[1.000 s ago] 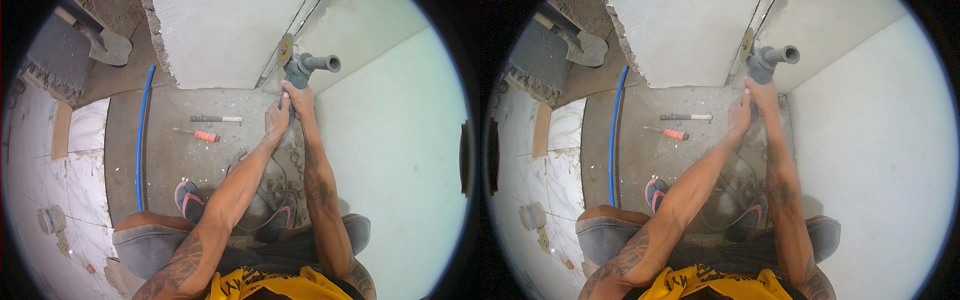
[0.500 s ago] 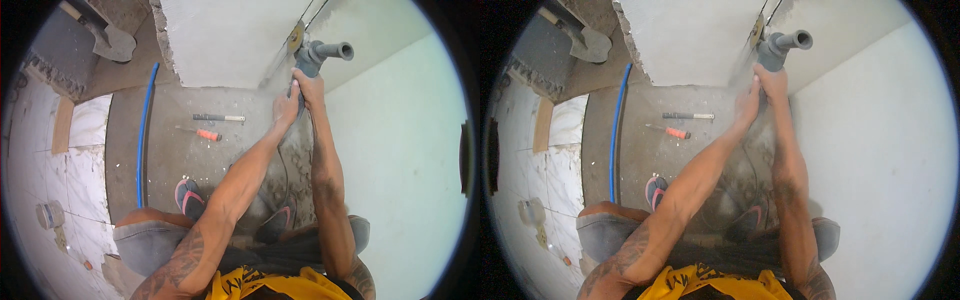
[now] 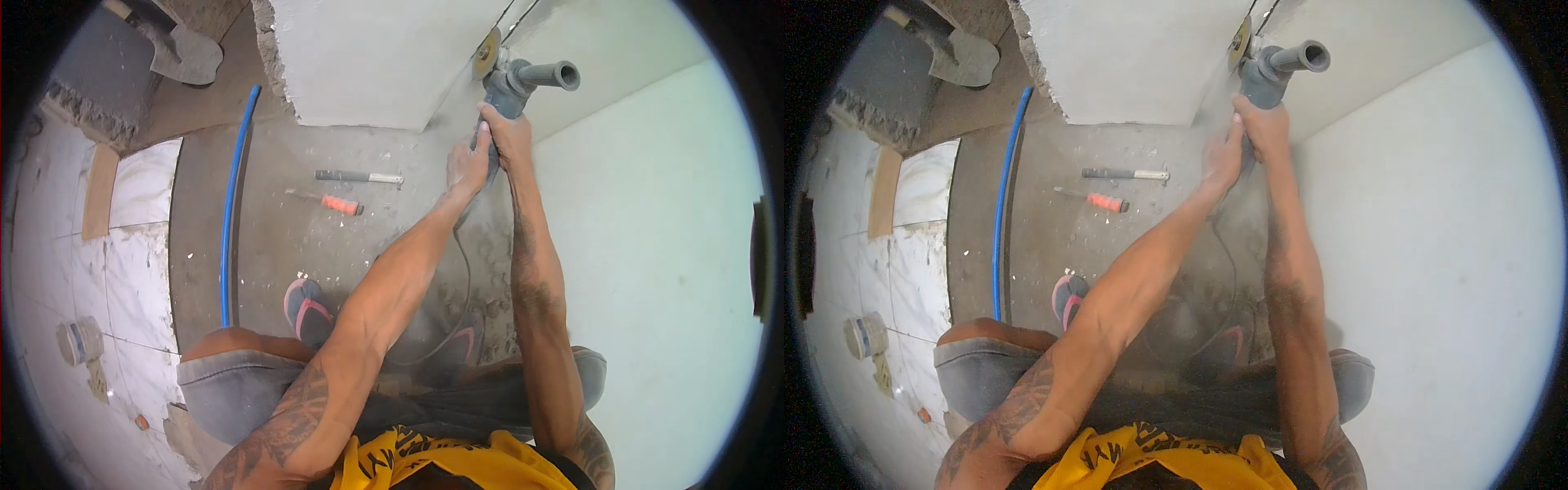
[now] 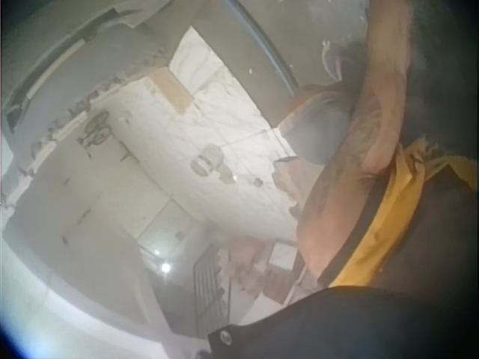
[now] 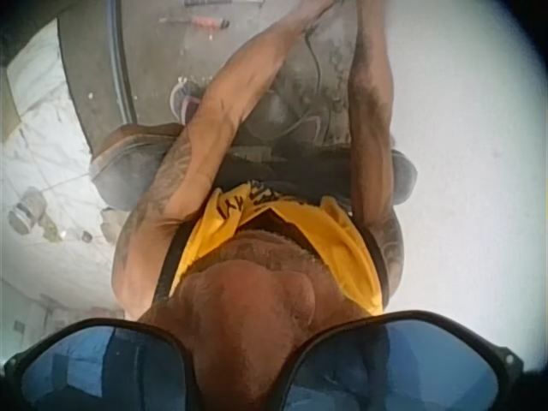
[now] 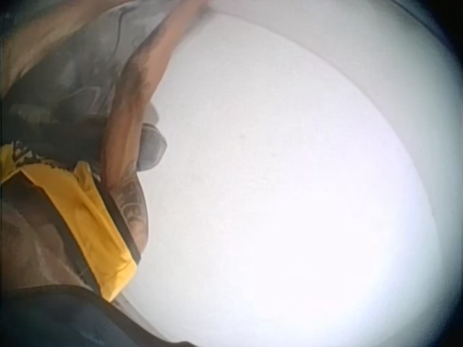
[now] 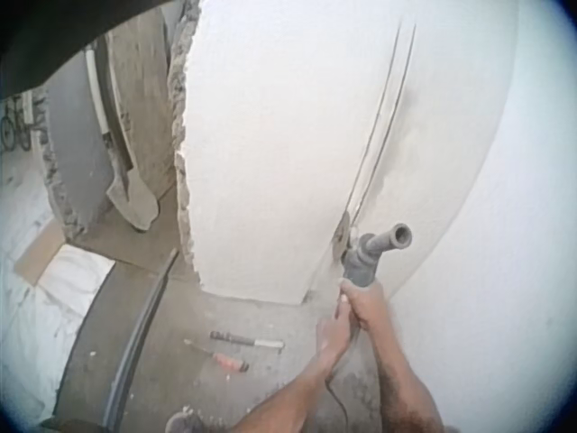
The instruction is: The person plugs in an angle grinder, uses it to cut along a wall corner, and then unplugs the grinder and walks through the work area holding it.
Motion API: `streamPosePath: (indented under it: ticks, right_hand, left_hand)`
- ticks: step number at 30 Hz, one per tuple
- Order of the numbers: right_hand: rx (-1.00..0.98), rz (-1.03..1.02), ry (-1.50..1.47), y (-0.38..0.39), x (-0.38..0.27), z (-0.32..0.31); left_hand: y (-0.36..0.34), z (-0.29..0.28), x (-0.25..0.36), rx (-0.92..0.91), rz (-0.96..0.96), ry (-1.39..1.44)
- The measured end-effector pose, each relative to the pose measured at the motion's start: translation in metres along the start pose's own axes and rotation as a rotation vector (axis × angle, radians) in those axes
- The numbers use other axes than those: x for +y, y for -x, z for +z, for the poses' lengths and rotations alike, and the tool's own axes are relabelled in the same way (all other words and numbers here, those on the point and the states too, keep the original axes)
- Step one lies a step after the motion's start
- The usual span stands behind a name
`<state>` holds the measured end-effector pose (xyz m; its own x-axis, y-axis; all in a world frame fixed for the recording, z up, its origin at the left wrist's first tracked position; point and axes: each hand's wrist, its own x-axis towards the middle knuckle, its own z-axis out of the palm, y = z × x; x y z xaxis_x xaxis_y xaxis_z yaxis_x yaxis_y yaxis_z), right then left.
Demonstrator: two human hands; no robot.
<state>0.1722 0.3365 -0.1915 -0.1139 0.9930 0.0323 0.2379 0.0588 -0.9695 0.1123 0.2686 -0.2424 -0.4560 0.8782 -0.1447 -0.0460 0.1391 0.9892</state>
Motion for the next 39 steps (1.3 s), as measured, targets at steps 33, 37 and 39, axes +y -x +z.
streamPosePath:
  ticks: [33, 37, 39]
  right_hand:
    - [-0.003, 0.067, -0.046, 0.011, 0.095, 0.032]
    - [-0.02, 0.089, -0.101, 0.015, 0.104, 0.031]
    - [-0.051, 0.048, -0.116, 0.013, 0.1, 0.047]
  left_hand:
    - [0.0, -0.009, -0.084, 0.057, -0.292, -0.095]
    - [-0.003, -0.002, -0.097, 0.085, -0.373, -0.137]
    - [-0.014, -0.013, -0.117, 0.084, -0.318, -0.122]
